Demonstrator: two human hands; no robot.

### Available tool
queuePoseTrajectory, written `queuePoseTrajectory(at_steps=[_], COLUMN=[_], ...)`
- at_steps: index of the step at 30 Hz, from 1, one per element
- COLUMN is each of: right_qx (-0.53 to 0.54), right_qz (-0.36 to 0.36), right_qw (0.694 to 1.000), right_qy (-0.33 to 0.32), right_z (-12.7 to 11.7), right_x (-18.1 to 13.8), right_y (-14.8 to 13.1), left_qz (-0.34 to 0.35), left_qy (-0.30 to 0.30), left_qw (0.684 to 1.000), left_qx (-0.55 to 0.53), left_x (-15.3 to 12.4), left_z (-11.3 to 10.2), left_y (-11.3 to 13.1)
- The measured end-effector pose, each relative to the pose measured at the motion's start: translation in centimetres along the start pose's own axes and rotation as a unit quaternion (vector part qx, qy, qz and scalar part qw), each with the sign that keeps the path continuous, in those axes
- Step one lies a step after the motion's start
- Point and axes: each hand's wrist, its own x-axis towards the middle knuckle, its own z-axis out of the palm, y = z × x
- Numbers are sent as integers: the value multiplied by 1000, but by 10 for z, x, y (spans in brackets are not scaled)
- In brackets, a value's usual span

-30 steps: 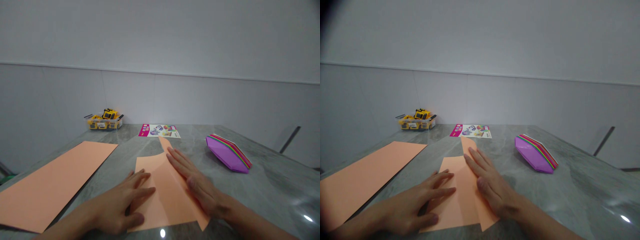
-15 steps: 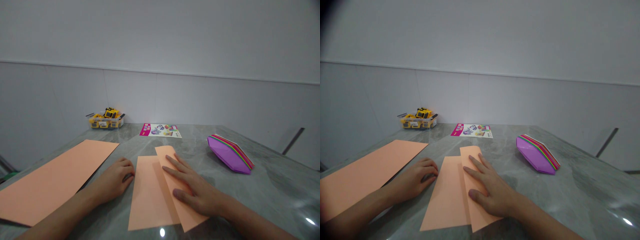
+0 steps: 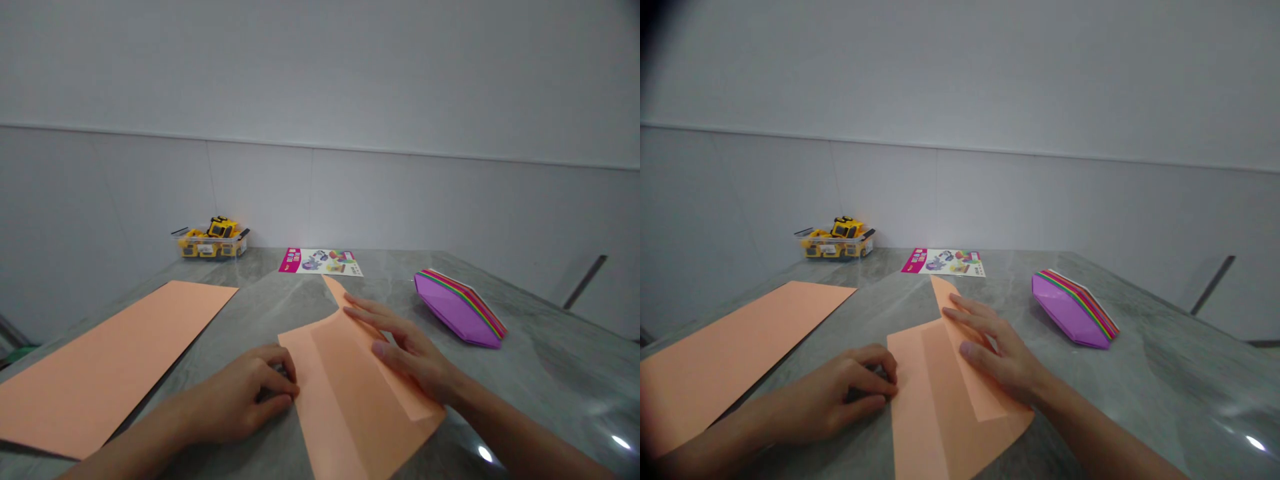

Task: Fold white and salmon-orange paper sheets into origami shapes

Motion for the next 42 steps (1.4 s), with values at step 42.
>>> queuePoseTrajectory(at_steps=[42], right_qx=[-268], right_qz=[131], right_qw=[943], right_qy=[-144], right_z=[35], right_x=[-7], right_y=[-5], left_qz=[97], left_qy=[-19], left_qw=[988], left_qx=[115], left_x=[6], left_z=[8], left_y=[-10])
